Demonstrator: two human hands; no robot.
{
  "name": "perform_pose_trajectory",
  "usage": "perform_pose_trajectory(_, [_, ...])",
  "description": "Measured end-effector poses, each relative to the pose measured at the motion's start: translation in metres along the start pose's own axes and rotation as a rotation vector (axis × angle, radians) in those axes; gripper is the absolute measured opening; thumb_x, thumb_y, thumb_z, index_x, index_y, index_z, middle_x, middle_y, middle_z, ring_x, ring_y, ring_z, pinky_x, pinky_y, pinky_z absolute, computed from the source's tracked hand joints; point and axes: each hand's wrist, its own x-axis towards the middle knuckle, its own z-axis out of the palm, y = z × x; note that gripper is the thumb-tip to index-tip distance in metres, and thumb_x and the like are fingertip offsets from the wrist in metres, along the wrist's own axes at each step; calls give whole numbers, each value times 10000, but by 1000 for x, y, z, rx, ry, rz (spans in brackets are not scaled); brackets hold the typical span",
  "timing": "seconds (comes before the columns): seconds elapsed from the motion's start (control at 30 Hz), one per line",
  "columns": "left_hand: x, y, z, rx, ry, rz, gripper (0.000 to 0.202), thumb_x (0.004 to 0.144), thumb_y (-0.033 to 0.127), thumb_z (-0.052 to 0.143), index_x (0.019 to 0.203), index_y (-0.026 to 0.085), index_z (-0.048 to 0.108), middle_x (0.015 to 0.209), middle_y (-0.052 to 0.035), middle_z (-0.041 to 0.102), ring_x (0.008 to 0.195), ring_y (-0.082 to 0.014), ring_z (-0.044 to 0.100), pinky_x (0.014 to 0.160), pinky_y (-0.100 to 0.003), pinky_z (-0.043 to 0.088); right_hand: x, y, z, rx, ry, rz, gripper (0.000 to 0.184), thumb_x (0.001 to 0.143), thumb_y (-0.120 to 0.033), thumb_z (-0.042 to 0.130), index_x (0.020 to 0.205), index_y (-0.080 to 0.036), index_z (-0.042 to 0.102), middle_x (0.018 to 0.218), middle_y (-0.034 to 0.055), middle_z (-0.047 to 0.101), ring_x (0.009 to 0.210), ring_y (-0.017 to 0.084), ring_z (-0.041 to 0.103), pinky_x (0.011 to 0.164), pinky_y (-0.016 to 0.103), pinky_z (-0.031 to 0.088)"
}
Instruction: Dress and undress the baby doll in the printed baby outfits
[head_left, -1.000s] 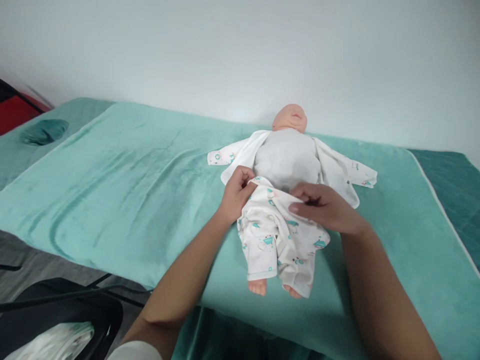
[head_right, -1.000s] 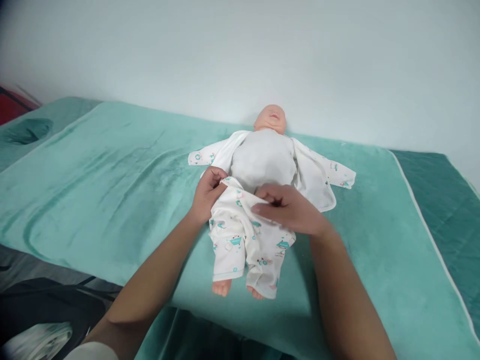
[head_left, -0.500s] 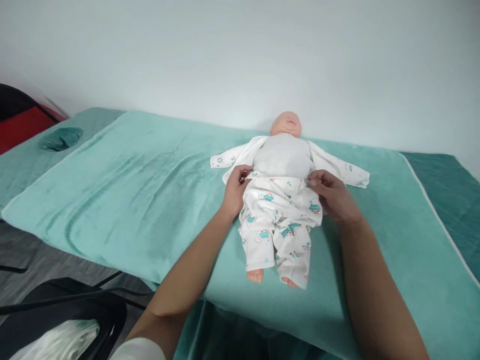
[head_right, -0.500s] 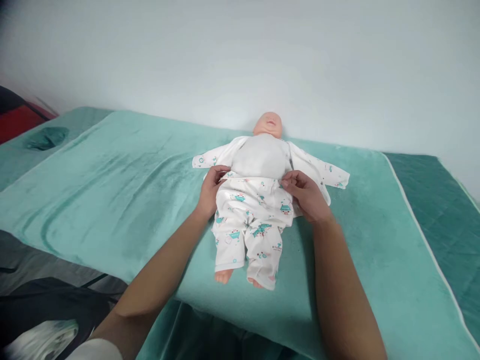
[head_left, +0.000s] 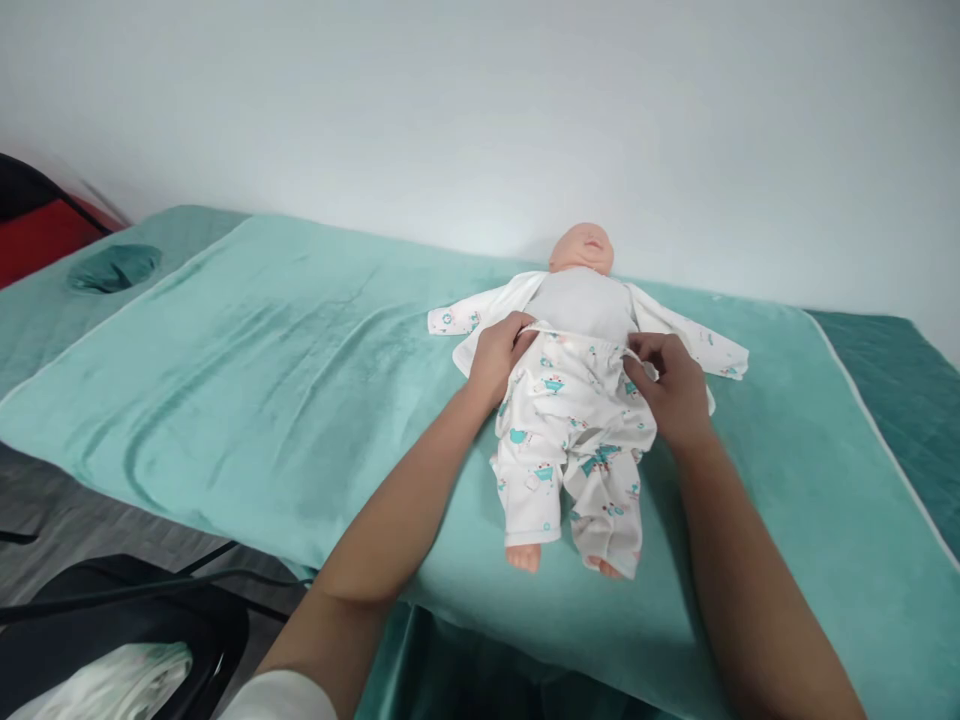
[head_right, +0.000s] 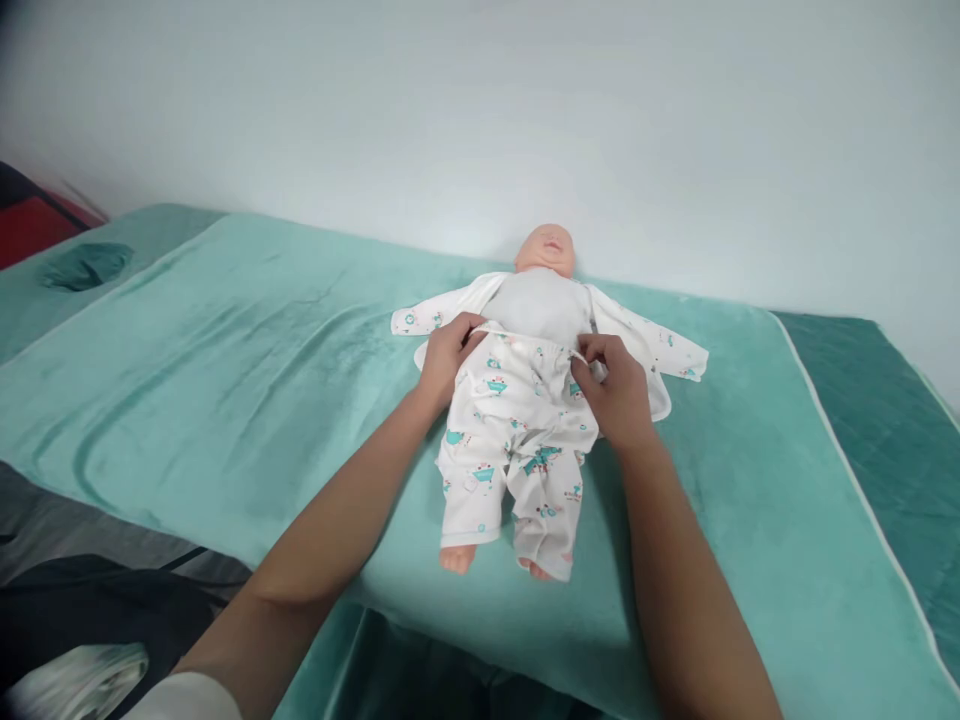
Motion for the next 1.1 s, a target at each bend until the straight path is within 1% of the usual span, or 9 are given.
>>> perform_pose_trajectory(0.07, [15, -4, 3, -89, -4, -98, 154, 945, 297, 512, 926, 201, 631, 896, -7, 689, 876, -168, 613, 815, -271, 440, 7, -4, 4, -92, 29, 8, 197, 878, -365, 635, 847, -228, 497, 904, 42, 673, 842, 206, 629, 774, 332, 476])
perform_pose_trajectory(0.13, [28, -9, 6, -197, -12, -201, 135, 916, 280, 515, 881, 194, 613, 888, -4, 665, 882, -167, 593, 810, -264, 433, 18, -4, 7, -201, 38, 27, 211, 897, -371, 620, 810, -229, 490, 720, 0, 588, 672, 172, 547, 654, 298, 417])
perform_pose_trajectory(0.23, [36, -17, 9, -350, -51, -359, 131, 881, 289, 540, 821, 187, 597, 852, -7, 637, 829, -163, 568, 772, -263, 436, 36, 0, 13, -300, 18, 80, 232, 888, -321, 617, 752, -225, 455, 613, -33, 459, 580, 144, 418, 586, 285, 323])
perform_pose_trajectory(0.33, [32, -19, 11, -396, -31, -428, 141, 861, 328, 586, 836, 190, 599, 815, 1, 619, 771, -155, 547, 728, -264, 431, 40, 4, 15, -232, 17, 130, 203, 871, -312, 634, 765, -219, 489, 650, -27, 474, 615, 144, 428, 603, 281, 332])
perform_pose_trajectory(0.47, [20, -14, 10, -134, 63, -366, 172, 871, 338, 596, 774, 205, 544, 752, 19, 575, 738, -147, 513, 713, -271, 399, 25, -1, 10, 1, -27, 154, 219, 890, -394, 648, 804, -214, 558, 744, -6, 538, 683, 146, 475, 642, 274, 383])
perform_pose_trajectory(0.67, [15, -8, 4, 87, 0, -445, 159, 920, 364, 529, 866, 220, 568, 907, -40, 678, 859, -199, 587, 803, -319, 430, 18, -8, -8, 151, -190, 257, 274, 820, -427, 746, 847, -209, 583, 875, 12, 580, 731, 136, 520, 645, 250, 422])
perform_pose_trajectory(0.8, [17, -7, 1, 90, -38, -495, 222, 915, 404, 523, 959, 204, 609, 1062, -93, 712, 968, -235, 628, 866, -348, 449, 23, -6, -15, 122, -264, 314, 272, 815, -442, 746, 828, -205, 614, 835, 21, 586, 725, 140, 494, 614, 242, 397])
perform_pose_trajectory(1.0, [16, -7, 3, -15, -42, -454, 212, 905, 339, 510, 979, 191, 644, 1058, -71, 719, 1017, -230, 632, 920, -334, 456, 23, -2, -15, 176, -289, 351, 342, 789, -492, 775, 814, -202, 596, 788, 4, 568, 700, 132, 484, 597, 241, 379])
perform_pose_trajectory(1.1, [13, -4, 4, -199, -10, -585, 301, 883, 358, 563, 1125, 185, 613, 1084, -80, 703, 979, -219, 647, 870, -320, 483, 25, 2, -17, 178, -334, 339, 379, 797, -508, 773, 796, -204, 547, 746, -13, 509, 660, 121, 430, 565, 239, 341])
